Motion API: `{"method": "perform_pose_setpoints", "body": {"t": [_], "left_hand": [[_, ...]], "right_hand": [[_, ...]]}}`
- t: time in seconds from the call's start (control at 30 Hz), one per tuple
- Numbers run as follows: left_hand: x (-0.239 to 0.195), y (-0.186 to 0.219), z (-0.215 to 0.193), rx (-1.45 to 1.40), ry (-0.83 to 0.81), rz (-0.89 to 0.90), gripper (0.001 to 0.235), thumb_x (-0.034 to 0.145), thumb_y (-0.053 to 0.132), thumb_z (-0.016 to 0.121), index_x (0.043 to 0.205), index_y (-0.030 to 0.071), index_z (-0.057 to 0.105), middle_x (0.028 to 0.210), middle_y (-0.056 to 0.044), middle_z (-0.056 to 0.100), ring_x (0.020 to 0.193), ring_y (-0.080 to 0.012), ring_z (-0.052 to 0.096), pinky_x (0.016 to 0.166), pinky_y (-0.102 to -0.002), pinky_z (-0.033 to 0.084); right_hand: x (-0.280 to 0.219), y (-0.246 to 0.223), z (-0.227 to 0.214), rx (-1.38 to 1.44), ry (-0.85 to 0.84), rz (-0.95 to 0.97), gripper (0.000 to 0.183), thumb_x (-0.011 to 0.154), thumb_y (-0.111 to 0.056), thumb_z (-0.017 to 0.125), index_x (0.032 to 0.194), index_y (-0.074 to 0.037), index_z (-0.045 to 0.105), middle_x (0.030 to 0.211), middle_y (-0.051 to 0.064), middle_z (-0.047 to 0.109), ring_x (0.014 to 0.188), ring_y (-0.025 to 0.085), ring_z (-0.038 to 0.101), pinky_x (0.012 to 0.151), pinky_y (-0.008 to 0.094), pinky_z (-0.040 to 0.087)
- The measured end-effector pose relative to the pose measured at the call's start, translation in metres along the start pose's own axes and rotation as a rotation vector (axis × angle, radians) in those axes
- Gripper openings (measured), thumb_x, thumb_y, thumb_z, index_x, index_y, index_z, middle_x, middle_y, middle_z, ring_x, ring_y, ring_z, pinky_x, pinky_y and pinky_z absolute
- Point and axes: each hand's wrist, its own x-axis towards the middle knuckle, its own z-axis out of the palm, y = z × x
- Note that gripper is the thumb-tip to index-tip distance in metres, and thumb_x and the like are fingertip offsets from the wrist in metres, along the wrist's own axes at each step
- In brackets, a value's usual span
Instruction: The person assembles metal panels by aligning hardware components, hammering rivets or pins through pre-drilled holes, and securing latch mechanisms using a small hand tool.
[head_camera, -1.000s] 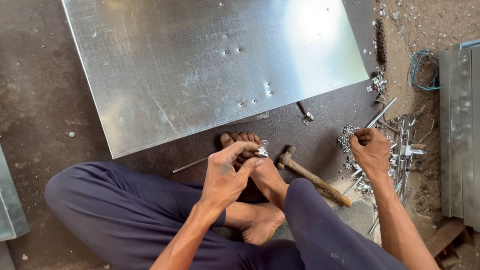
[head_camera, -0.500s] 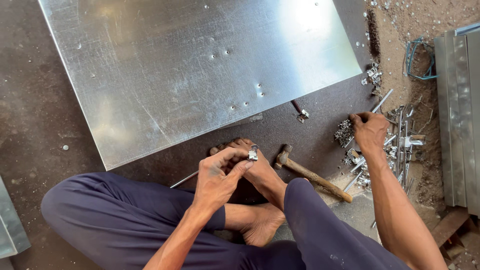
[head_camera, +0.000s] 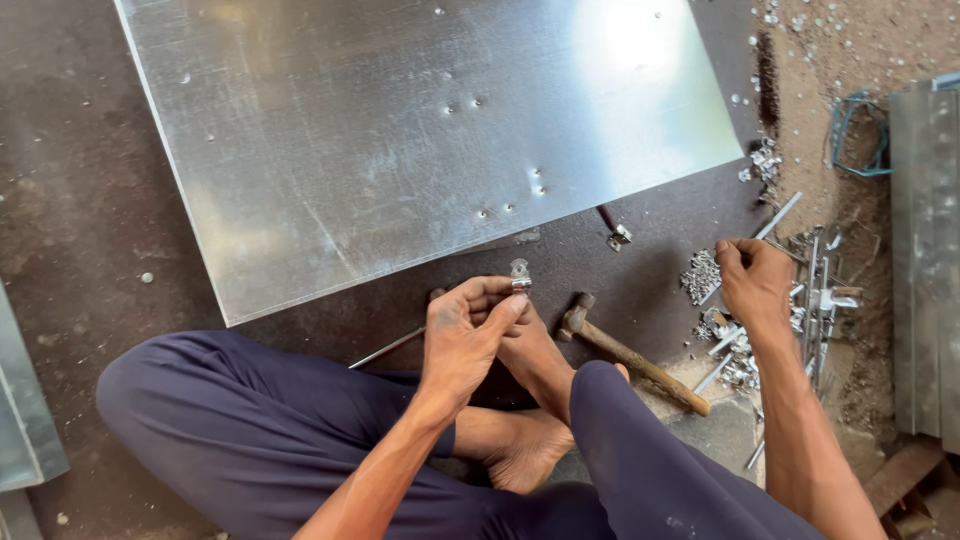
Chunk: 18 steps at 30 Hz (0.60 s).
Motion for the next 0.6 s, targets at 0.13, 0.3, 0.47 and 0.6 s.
{"method": "perform_pose_setpoints", "body": {"t": [0.13, 0.3, 0.47, 0.6], "left_hand": [[0.008, 0.000, 0.020, -0.176, 0.038, -0.001, 0.029, 0.090, 0.008, 0.071, 0.115, -0.006, 0.069, 0.094, -0.012, 0.077, 0.082, -0.0131, 0.077, 0.071, -0.025, 0.064], [0.005, -0.002, 0.041, -0.161, 0.050, 0.029, 0.030, 0.094, 0.006, 0.071, 0.120, -0.008, 0.070, 0.096, -0.014, 0.078, 0.081, -0.0159, 0.071, 0.073, -0.027, 0.060], [0.000, 0.001, 0.035, -0.336, 0.011, 0.003, 0.032, 0.093, 0.007, 0.070, 0.121, -0.007, 0.070, 0.098, -0.011, 0.078, 0.084, -0.0145, 0.075, 0.081, -0.027, 0.065], [-0.005, -0.003, 0.024, -0.451, -0.017, -0.057, 0.033, 0.090, 0.004, 0.074, 0.121, -0.008, 0.070, 0.097, -0.013, 0.078, 0.083, -0.0157, 0.075, 0.079, -0.028, 0.063]], "right_hand": [[-0.078, -0.077, 0.015, 0.271, -0.085, -0.432, 0.028, 0.104, -0.030, 0.061, 0.106, -0.003, 0.067, 0.077, 0.006, 0.064, 0.062, 0.013, 0.059, 0.047, 0.026, 0.050], [-0.127, -0.151, 0.030, 0.246, 0.056, -0.948, 0.014, 0.102, -0.015, 0.070, 0.104, -0.002, 0.066, 0.094, 0.009, 0.068, 0.076, 0.016, 0.066, 0.065, 0.029, 0.056], [-0.133, -0.168, 0.030, 0.175, 0.171, -1.066, 0.013, 0.097, -0.006, 0.074, 0.105, -0.001, 0.066, 0.098, 0.010, 0.068, 0.081, 0.023, 0.069, 0.070, 0.032, 0.057], [-0.137, -0.163, 0.032, 0.212, 0.105, -1.058, 0.014, 0.095, -0.002, 0.073, 0.109, -0.002, 0.070, 0.100, 0.010, 0.071, 0.086, 0.021, 0.071, 0.073, 0.031, 0.059]]}}
